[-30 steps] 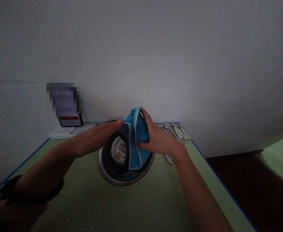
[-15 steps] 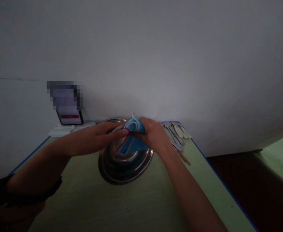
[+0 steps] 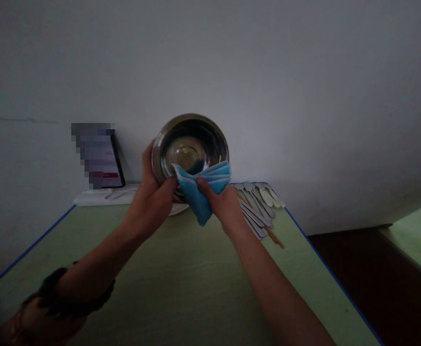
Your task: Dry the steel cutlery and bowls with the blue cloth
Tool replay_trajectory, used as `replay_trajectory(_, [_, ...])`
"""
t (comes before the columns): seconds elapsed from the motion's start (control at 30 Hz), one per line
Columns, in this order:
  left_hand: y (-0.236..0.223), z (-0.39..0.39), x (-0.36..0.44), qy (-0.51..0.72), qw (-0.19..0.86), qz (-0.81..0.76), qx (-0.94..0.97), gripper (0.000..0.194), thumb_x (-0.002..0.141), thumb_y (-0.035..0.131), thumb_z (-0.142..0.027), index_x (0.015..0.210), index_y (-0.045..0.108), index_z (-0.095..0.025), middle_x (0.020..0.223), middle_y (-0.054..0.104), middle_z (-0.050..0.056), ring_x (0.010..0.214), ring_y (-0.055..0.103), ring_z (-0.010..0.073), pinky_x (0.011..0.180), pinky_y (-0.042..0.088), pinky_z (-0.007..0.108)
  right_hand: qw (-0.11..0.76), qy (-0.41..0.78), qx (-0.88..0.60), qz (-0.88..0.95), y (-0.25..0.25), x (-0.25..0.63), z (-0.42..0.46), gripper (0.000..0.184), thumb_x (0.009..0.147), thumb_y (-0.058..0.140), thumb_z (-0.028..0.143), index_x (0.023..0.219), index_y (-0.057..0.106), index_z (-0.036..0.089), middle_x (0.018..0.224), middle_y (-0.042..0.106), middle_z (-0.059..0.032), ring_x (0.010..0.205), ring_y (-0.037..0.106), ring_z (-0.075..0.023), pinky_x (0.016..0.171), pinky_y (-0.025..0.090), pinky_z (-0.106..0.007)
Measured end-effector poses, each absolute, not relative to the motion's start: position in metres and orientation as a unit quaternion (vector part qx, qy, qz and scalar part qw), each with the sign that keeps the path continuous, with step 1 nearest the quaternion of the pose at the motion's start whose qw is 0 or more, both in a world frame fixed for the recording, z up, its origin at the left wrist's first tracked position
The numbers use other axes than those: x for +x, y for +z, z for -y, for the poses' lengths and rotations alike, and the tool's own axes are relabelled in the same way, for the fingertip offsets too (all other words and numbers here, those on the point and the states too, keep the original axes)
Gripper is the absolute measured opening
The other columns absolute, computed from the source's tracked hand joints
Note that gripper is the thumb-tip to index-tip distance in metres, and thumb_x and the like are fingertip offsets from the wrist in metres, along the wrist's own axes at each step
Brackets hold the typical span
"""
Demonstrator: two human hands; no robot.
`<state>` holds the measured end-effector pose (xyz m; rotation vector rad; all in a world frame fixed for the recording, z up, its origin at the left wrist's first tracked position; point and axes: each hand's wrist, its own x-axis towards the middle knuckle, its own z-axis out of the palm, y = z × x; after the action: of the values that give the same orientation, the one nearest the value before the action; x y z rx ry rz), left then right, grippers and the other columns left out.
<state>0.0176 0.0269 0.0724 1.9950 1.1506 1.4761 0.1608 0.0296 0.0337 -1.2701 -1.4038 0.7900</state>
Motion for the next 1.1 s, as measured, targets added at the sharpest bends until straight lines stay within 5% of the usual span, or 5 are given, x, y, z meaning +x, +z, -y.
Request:
replay_trajectory(0.37, [0.097,-0.022,-0.016,0.196,0.127,-0.421,0.877,0.031,0.085,0.037,-0.032,0.104,0.06,-0.022,0.095,0.069,0.005,0.082,0.063,0.0228,0.073,0.048,0.034,0.252,-0.032,-0.673,0.695,0.053,0.186,-0.023,0.043,0.073,0.053,0.057,0.082,0.066,0.017,0.071,0.066,-0.0106,0.067,0.061,-0.025,0.06,0.043,-0.036])
replay_trajectory(0.53, [0.089,-0.03,-0.012,0.186,0.126,-0.405,0.886,0.032,0.083,0.037,-0.026,0.101,0.063,-0.023,0.097,0.069,0.004,0.087,0.063,0.0225,0.079,0.046,0.033,0.347,-0.149,-0.601,0.705,0.051,0.168,-0.019,0.046,0.078,0.054,0.047,0.112,0.051,0.016,0.107,0.055,-0.0157,0.1,0.052,-0.0301,0.08,0.044,-0.044])
replay_trajectory(0.73, [0.089,-0.045,-0.026,0.173,0.184,-0.43,0.867,0.036,0.079,0.038,-0.026,0.103,0.065,-0.02,0.094,0.071,0.004,0.084,0.064,0.0229,0.075,0.048,0.031,0.281,-0.025,-0.565,0.775,0.054,0.173,-0.01,0.055,0.079,0.052,0.046,0.126,0.039,0.02,0.115,0.049,-0.0136,0.107,0.05,-0.029,0.088,0.044,-0.046])
replay_trajectory(0.93, [0.086,-0.049,-0.028,0.174,0.215,-0.425,0.862,0.036,0.078,0.04,-0.024,0.103,0.065,-0.02,0.094,0.071,0.004,0.081,0.064,0.0225,0.076,0.048,0.032,0.186,0.007,-0.517,0.836,0.045,0.18,-0.011,0.094,0.06,0.073,0.035,0.137,0.02,0.02,0.132,0.038,-0.0149,0.122,0.037,-0.0322,0.098,0.035,-0.049])
replay_trajectory(1.1, [0.08,-0.041,-0.015,0.161,0.169,-0.376,0.897,0.03,0.077,0.043,-0.022,0.096,0.066,-0.022,0.101,0.069,0.003,0.091,0.062,0.0225,0.083,0.045,0.032,0.222,-0.038,-0.541,0.81,0.036,0.163,-0.019,0.067,0.06,0.073,0.024,0.118,0.042,0.014,0.112,0.05,-0.0131,0.105,0.048,-0.0279,0.085,0.044,-0.043])
